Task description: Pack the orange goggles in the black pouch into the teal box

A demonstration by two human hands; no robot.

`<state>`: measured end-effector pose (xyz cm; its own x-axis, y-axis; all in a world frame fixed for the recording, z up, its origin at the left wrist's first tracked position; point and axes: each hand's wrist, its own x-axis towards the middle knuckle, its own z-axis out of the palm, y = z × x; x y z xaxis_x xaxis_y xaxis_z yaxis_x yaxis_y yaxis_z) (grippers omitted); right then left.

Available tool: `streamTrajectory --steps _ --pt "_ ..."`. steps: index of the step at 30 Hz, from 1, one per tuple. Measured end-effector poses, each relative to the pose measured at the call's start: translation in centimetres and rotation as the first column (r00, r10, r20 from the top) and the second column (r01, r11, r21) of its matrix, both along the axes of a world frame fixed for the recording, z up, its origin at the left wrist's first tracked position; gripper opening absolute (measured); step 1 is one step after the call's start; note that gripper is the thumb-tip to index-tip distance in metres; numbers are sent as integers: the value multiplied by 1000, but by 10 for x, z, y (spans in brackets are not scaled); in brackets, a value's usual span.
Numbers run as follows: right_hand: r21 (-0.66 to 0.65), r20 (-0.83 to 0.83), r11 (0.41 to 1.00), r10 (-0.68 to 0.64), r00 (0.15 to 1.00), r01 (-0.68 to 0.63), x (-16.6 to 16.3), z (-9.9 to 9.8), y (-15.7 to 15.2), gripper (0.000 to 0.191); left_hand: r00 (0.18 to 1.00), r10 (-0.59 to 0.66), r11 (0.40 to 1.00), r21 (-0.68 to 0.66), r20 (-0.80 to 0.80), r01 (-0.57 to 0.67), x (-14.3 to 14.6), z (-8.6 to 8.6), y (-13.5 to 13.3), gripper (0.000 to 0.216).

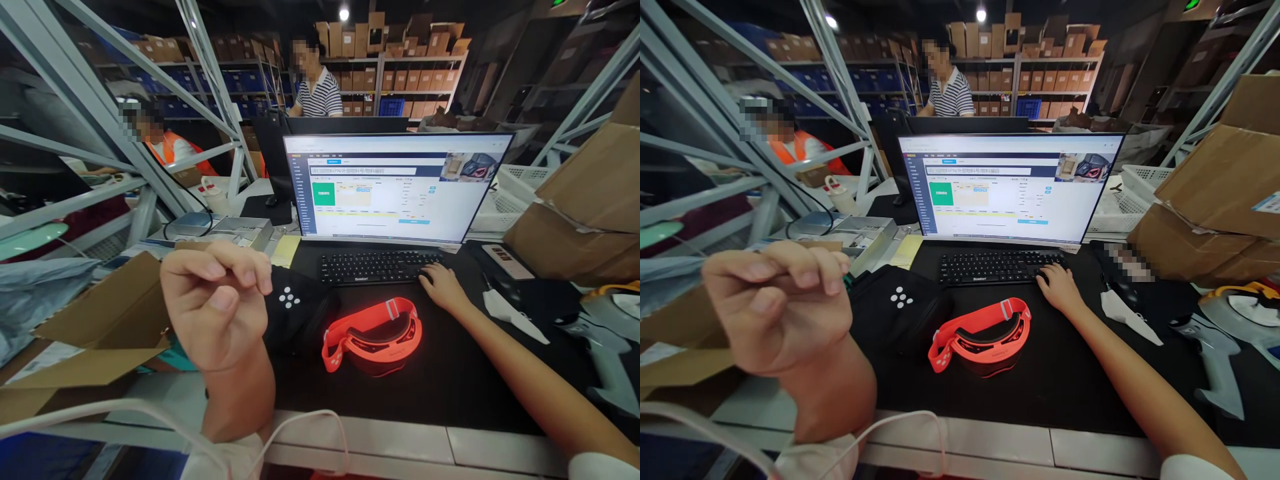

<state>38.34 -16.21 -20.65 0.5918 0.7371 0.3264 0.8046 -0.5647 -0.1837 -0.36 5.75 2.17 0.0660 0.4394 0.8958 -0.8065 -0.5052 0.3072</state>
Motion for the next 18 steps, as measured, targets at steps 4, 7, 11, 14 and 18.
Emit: streamTrajectory --steps 4,7,11,14,18 --pt "-39 63 979 -198 978 200 45 9 -53 43 999 40 998 -55 -15 -41 -2 0 -6 36" --pt "-56 64 898 -434 899 437 89 15 -109 50 996 67 994 -77 -64 -72 -2 1 -12 39" --pt "-77 -71 858 -512 856 507 123 12 -163 59 994 80 996 -37 -77 -83 4 -1 -14 29" --pt "-83 -103 878 -479 872 472 126 0 -175 57 989 108 994 32 -99 -105 9 -7 -11 20" --pt "8 -93 879 -473 876 476 119 -21 -175 66 975 98 993 80 -198 -83 9 -17 -8 10"
